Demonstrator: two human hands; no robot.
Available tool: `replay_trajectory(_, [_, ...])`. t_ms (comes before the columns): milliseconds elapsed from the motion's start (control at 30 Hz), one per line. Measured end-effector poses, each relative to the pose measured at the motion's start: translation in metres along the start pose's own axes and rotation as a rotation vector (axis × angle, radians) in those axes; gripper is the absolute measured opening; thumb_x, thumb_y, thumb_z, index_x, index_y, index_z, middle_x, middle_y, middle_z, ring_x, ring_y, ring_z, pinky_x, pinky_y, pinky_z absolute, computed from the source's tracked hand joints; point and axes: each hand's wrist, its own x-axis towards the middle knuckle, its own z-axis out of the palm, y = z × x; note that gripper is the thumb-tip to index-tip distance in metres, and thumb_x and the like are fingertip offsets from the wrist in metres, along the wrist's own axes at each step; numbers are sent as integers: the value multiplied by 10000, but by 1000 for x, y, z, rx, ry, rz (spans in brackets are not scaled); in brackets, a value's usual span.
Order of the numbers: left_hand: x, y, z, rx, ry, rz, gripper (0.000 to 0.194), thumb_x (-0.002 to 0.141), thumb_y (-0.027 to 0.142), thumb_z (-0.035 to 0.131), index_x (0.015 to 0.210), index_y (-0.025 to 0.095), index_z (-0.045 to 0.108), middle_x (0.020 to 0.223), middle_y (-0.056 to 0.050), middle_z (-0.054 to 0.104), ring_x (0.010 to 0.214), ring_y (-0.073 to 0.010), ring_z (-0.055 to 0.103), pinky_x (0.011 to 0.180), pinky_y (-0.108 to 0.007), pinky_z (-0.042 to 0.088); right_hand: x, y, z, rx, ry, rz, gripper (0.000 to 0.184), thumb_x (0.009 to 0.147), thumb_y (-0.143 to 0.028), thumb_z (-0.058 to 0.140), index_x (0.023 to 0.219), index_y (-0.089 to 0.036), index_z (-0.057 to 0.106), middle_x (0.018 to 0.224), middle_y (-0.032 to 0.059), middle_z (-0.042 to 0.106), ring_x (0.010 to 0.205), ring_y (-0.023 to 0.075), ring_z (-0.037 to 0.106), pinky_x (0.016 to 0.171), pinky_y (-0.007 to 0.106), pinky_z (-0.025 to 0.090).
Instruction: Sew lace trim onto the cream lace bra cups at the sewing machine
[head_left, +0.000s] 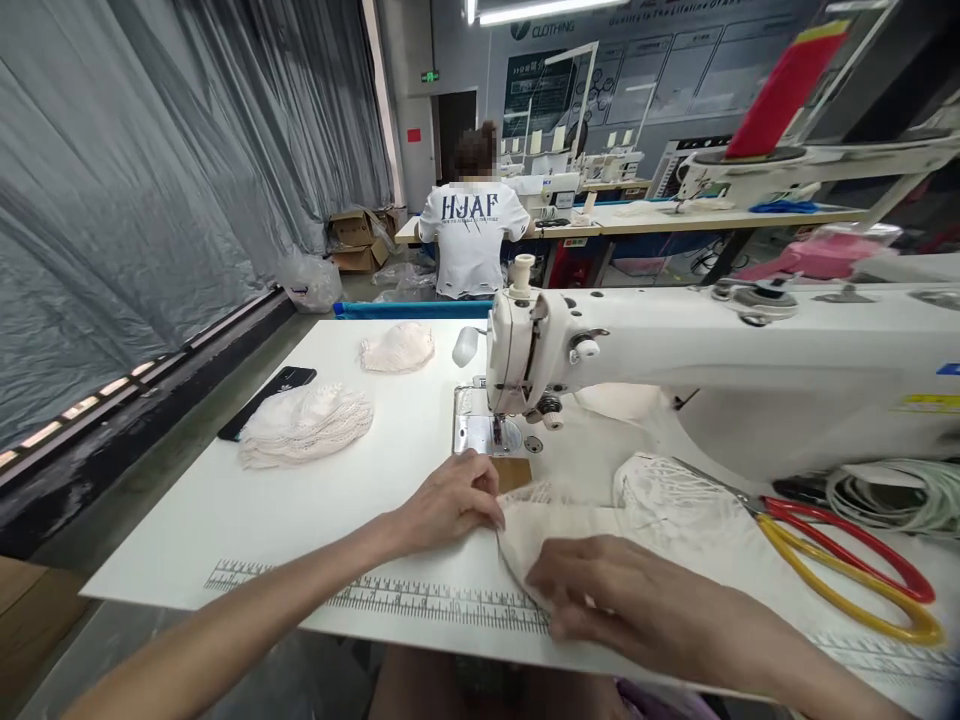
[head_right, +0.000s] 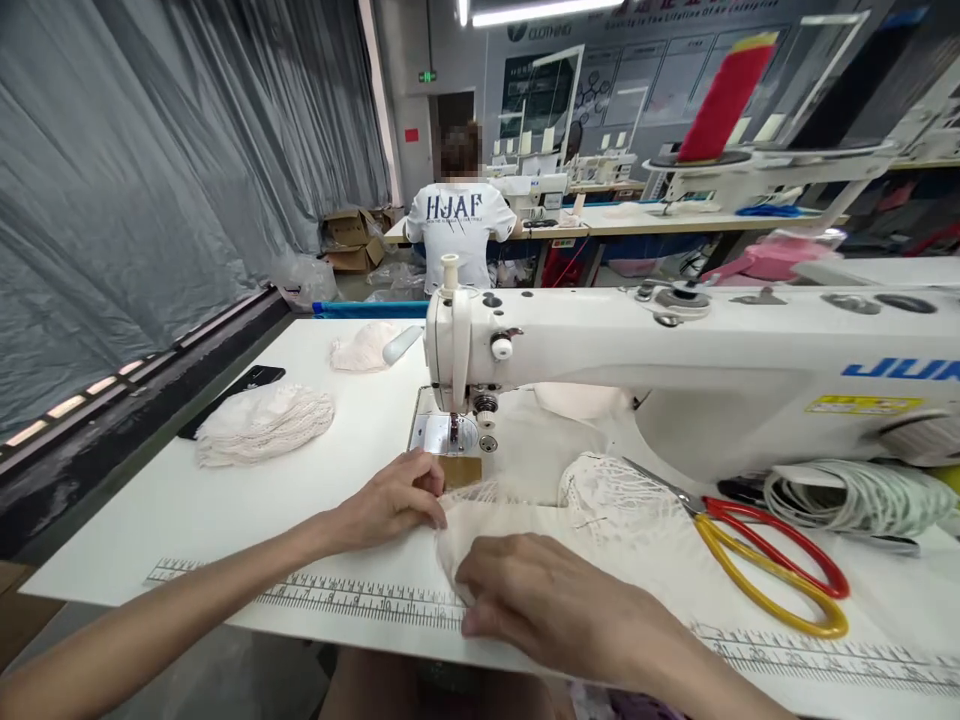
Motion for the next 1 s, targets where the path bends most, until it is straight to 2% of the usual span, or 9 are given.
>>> replay_trajectory(67, [-9, -6, 0, 15, 3, 20, 189, 830, 115, 573, 791, 216, 728, 863, -41, 521, 833, -139, 479, 739, -278, 437, 9, 14, 1, 95, 55, 67, 192, 930, -265, 426, 873, -218, 604, 757, 0, 631, 682, 139, 596, 611, 231, 431])
replay_trajectory(133, [-13, -7, -4, 39, -1, 49, 273, 844, 57, 514, 857, 233, 723, 880, -45, 526, 846, -140, 483, 734, -278, 434, 18, 27, 0, 118, 171, 118, 242, 941, -251, 383, 855, -204, 604, 734, 11, 621, 658, 143, 587, 592, 241, 431])
replay_trajectory(200, [-12, -7, -7, 82, -24, 66, 340, 845, 16, 473, 913, 251, 711, 896, -47, 528, 864, -144, 484, 720, -274, 431, 27, 37, 4, 82, 302, 141, 215, 935, -240, 379, 925, -199, 589, 842, 37, 621, 679, 149, 586, 594, 255, 442])
replay_trajectory(333, [-11, -5, -8, 190, -43, 82, 342, 845, 16, 481, 935, 268, 693, 958, -48, 539, 907, -153, 482, 723, -279, 404, 41, 50, 22, -58, 447, 89, 190, 914, -211, 390, 1016, -207, 550, 1049, 76, 564, 630, 123, 561, 529, 247, 436])
replay_trajectory(433, [-11, -5, -6, 275, -28, 136, 289, 858, 44, 499, 928, 259, 678, 1045, -35, 565, 950, -153, 474, 742, -285, 371, 45, 51, 33, -94, 498, 36, 178, 917, -201, 385, 886, -195, 561, 977, 63, 571, 601, 105, 543, 495, 221, 412])
replay_trajectory(500, [-13, -5, -6, 332, -23, 187, 252, 866, 68, 512, 950, 253, 661, 1049, -20, 589, 967, -151, 470, 752, -289, 354, 45, 48, 34, -91, 508, 20, 202, 925, -202, 374, 837, -186, 555, 929, 60, 579, 604, 104, 546, 495, 215, 403])
replay_trajectory(667, [-18, -6, -7, 414, -26, 223, 240, 881, 129, 526, 1075, 250, 600, 1010, -11, 617, 936, -141, 488, 778, -304, 341, 42, 40, 30, -21, 417, 32, 184, 937, -202, 366, 835, -189, 519, 755, 19, 573, 583, 111, 536, 518, 225, 388])
replay_trajectory(900, [-20, -1, -9, 444, -13, 251, 259, 891, 81, 484, 1091, 222, 568, 975, -19, 635, 928, -142, 528, 804, -309, 343, 53, 49, 29, -44, 407, 175, 180, 929, -222, 357, 807, -192, 487, 637, -4, 565, 511, 129, 510, 469, 235, 335])
replay_trajectory(1000, [-19, -1, -8, 441, -2, 243, 221, 896, 59, 460, 1054, 170, 568, 961, -19, 650, 923, -131, 540, 810, -303, 342, 58, 50, 28, -63, 384, 218, 185, 926, -228, 354, 792, -193, 477, 619, -9, 561, 483, 124, 487, 451, 232, 315])
